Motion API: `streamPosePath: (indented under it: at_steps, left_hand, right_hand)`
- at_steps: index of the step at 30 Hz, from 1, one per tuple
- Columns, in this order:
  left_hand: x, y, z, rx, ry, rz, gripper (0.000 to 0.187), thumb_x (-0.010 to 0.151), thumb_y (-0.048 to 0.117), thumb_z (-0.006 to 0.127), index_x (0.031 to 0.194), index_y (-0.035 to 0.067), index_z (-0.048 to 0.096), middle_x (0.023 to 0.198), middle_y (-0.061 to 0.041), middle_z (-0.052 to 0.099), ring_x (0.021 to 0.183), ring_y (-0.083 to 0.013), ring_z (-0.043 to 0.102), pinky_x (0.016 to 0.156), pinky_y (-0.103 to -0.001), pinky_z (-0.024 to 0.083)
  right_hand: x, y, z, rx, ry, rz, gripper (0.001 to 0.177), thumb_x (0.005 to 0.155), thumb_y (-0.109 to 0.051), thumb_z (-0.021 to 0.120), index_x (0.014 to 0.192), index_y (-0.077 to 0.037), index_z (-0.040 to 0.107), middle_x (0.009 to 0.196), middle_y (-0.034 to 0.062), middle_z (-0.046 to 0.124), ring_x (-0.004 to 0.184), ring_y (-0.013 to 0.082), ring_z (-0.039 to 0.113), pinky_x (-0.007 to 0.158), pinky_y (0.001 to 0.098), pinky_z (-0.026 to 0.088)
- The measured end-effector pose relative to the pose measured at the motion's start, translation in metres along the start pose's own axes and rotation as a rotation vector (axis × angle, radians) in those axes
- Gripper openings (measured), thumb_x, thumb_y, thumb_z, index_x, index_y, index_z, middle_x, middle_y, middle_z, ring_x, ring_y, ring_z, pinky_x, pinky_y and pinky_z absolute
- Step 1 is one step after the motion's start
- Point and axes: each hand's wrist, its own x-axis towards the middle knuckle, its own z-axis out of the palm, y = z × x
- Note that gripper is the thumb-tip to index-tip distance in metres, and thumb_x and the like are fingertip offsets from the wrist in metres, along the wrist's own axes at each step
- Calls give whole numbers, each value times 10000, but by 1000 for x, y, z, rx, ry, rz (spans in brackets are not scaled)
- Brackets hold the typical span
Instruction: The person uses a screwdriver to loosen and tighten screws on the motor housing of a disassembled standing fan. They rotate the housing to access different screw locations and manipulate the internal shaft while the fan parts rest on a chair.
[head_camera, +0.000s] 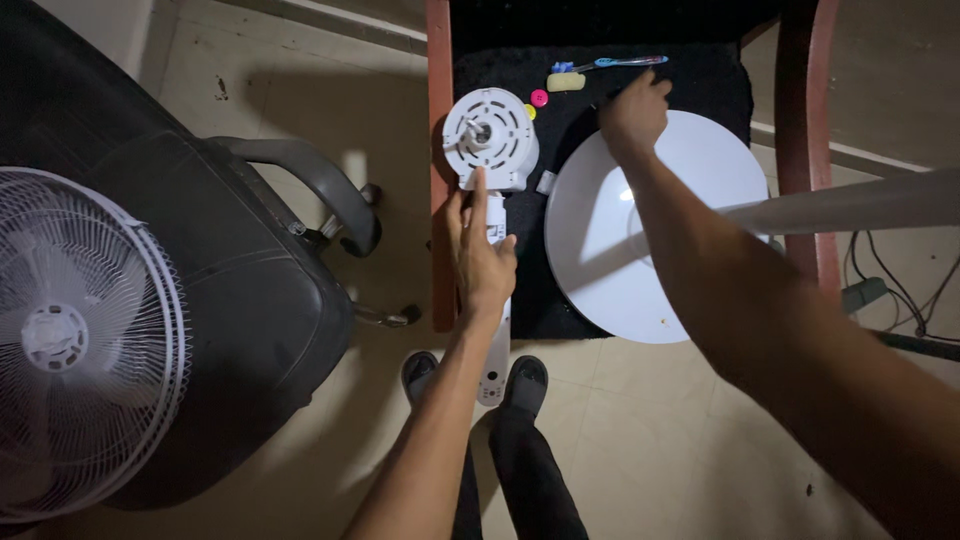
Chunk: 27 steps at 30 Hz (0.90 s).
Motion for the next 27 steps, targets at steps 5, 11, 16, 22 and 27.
streamPosePath:
  at_steps: [5, 11, 16, 22, 27]
  left_hand:
    - [-1, -7, -8, -47, -21, 14, 1047, 761, -130, 750, 1626, 202, 264, 1634, -200, 322, 1480, -382, 402, 1151, -406, 445]
    - [-4, -4, 1, 30, 58, 53, 1048, 777, -49, 784, 1627, 126, 196, 1579, -240, 403, 1440, -413, 414, 1166, -478, 385]
    - [-17, 7, 14, 206, 124, -89, 854, 854, 58, 708, 1585, 44, 266, 1489, -259, 483, 1352, -433, 488, 1114, -488, 431]
    - [-24, 22, 20, 356, 186, -251, 715, 868, 216, 713, 1454, -42, 397, 1299, -303, 537, 1228, -444, 547, 1034, -498, 470]
    - [-12, 15, 21, 413, 268, -137, 668, 857, 246, 731, 1381, -64, 457, 1310, -300, 550, 1228, -443, 557, 1009, -504, 489]
  right_hand:
    - [-26, -18, -16, 69, -9, -64, 610, 875, -256, 828, 1278, 51, 488, 1278, 277, 475, 992, 449, 665, 798, 486, 575]
    - [-28, -11, 0, -30, 16, -262, 432, 857, -53, 734, 1260, 17, 594, 1289, 256, 495, 1050, 422, 659, 836, 461, 583]
    - [-9, -2, 29, -59, 97, -465, 267, 880, 50, 654, 1119, -14, 755, 1252, 292, 603, 1037, 424, 671, 848, 440, 577]
    - [-5, -4, 15, -29, 13, -557, 170, 904, 79, 641, 986, 9, 772, 1099, 247, 705, 951, 403, 721, 829, 449, 593]
    - [-37, -19, -20, 277, 18, -518, 152, 815, 20, 724, 963, 31, 694, 905, 217, 711, 793, 347, 727, 697, 418, 597]
